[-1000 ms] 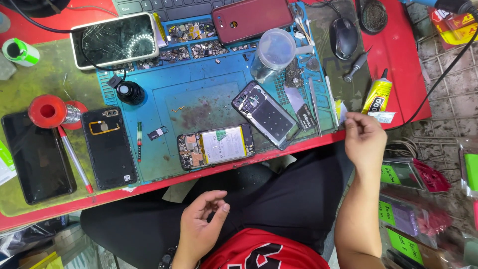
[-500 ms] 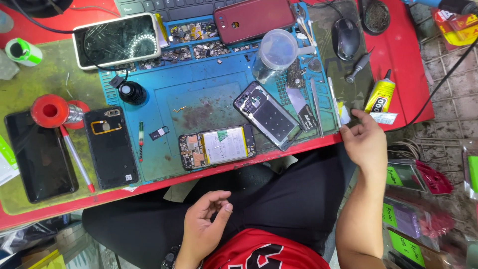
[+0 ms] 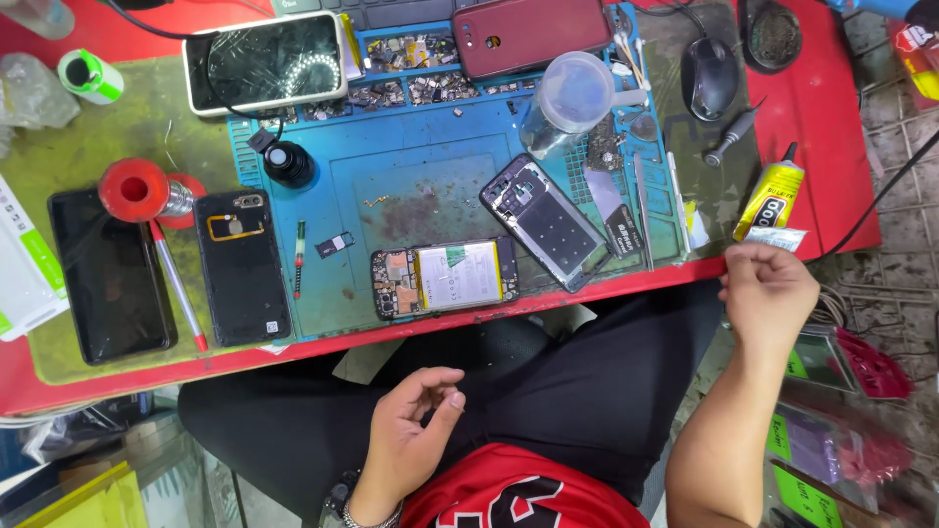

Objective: The person cuts a small piece of white adhesive tape using scissors and then uses tweezers to handle a small electronic component on a disassembled smartphone.

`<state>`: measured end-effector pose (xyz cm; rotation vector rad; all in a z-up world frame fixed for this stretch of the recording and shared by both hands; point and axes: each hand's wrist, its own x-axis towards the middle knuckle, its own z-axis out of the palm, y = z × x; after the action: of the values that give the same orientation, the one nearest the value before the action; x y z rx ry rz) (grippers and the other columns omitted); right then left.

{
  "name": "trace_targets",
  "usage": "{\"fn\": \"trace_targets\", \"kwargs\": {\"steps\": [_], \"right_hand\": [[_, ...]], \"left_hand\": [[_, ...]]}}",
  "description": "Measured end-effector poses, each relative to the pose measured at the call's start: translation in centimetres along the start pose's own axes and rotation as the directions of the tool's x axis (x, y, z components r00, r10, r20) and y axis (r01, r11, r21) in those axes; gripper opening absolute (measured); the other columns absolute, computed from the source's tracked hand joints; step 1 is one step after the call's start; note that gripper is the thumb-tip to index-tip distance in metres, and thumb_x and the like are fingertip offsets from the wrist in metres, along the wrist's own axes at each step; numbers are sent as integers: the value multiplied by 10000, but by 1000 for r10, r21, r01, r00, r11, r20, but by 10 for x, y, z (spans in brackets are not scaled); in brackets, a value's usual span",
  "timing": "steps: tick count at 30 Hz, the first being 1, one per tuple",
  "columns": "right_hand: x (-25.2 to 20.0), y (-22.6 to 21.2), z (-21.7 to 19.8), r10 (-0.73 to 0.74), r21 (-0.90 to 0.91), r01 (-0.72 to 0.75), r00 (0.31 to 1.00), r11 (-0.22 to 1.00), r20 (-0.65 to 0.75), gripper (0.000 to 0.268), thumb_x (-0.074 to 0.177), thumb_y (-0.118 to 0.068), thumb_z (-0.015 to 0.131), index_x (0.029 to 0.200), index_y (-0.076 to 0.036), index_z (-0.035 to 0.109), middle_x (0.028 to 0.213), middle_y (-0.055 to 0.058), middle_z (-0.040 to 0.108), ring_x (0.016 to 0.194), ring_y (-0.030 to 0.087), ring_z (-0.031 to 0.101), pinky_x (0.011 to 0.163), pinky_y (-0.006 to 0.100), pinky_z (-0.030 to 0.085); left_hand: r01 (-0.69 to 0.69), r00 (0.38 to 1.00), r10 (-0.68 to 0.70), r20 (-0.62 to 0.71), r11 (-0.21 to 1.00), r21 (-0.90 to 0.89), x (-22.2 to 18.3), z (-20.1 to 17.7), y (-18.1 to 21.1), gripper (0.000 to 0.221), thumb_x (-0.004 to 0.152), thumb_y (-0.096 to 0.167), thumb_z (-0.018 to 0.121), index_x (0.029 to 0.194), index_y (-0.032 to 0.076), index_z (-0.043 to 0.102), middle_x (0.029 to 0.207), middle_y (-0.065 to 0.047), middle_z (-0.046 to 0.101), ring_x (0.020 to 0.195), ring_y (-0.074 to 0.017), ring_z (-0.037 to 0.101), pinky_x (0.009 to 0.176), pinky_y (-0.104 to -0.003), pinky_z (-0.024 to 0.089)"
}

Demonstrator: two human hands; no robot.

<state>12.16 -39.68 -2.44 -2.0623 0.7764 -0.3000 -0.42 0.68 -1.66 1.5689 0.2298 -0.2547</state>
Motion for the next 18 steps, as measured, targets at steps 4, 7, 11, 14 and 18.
{"fn": "trace_targets", "kwargs": {"steps": [4,7,11,14,18], "right_hand": [[-1,-15,5,-133,-281,192,967,940,215,470,990,-180,722,1434,-38,665,587,-2,624,562,55,523,659,251,484],[-5,-34,12,97,-290,-26,968,957,232,110,983,-146,604,998,-82,692,596,26,624,454,109,516,480,262,422],[-3,-35,12,109,-277,-48,972,960,210,152,977,-161,645,1086,-71,701,654,46,676,497,119,584,554,256,494],[0,-28,11,-17,-319,94,972,943,236,340,979,-209,701,1267,-50,614,634,9,684,524,100,609,621,261,499],[1,-47,11,100,-375,7,960,927,263,246,953,-177,663,1160,-46,648,622,43,671,517,122,590,576,285,473]], "left_hand": [[16,1000,-16,20,1000,-9,5,2,-5,235,902,142,722,1117,61,772,880,-36,759,816,-110,720,777,-247,617],[-10,1000,11,27,1000,-8,5,6,2,231,908,150,716,1118,67,768,900,-36,766,823,-116,730,783,-254,629],[-18,1000,19,21,1000,-25,3,10,8,227,915,168,709,1112,73,771,902,-27,762,826,-115,724,792,-259,622],[-36,999,37,27,999,-37,-1,8,5,215,922,155,703,1106,61,764,907,-29,751,826,-111,711,779,-251,608],[-9,1000,9,17,1000,-14,-1,4,1,213,915,146,707,1101,61,767,923,-32,771,829,-109,727,786,-241,623]]}}
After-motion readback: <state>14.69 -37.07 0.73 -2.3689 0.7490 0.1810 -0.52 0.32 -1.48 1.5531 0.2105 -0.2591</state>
